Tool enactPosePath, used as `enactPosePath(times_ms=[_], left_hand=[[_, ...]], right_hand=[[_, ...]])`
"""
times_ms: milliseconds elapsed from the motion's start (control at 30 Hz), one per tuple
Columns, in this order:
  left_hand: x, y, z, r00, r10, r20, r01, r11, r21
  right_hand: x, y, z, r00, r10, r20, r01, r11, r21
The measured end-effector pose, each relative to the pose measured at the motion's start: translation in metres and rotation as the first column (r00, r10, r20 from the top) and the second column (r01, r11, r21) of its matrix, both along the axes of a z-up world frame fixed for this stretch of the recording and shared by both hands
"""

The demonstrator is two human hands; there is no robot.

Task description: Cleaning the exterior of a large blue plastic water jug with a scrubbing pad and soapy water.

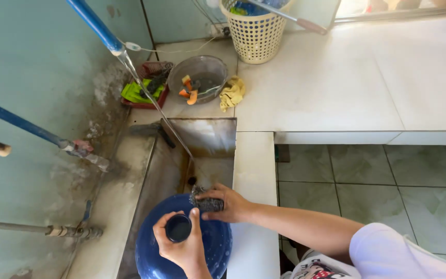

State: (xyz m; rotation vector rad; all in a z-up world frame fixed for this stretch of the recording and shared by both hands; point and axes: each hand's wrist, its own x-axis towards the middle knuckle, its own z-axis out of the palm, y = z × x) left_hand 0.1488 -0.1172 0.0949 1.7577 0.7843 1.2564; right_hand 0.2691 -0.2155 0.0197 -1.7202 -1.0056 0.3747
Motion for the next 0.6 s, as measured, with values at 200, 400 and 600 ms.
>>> enactPosePath(times_ms=[200, 400, 600], left_hand=[[-0.008, -0.015, 0.053, 0.862, -0.504, -0.056, 0.507, 0.852, 0.132], [-0.005, 0.006, 0.066, 0.769, -0.638, -0.041, 0.632, 0.748, 0.201], [-0.005, 0.022, 0.038, 0.891, -0.454, 0.004, 0.453, 0.889, 0.06]], right_hand=[[0.07, 0.07, 0.066, 0.99, 0.106, -0.094, -0.093, 0.987, 0.13], [0.079, 0.062, 0.073, 0.982, 0.184, 0.046, -0.189, 0.97, 0.152], [0.06, 0.02, -0.021, 0.993, 0.041, -0.115, -0.015, 0.976, 0.217]])
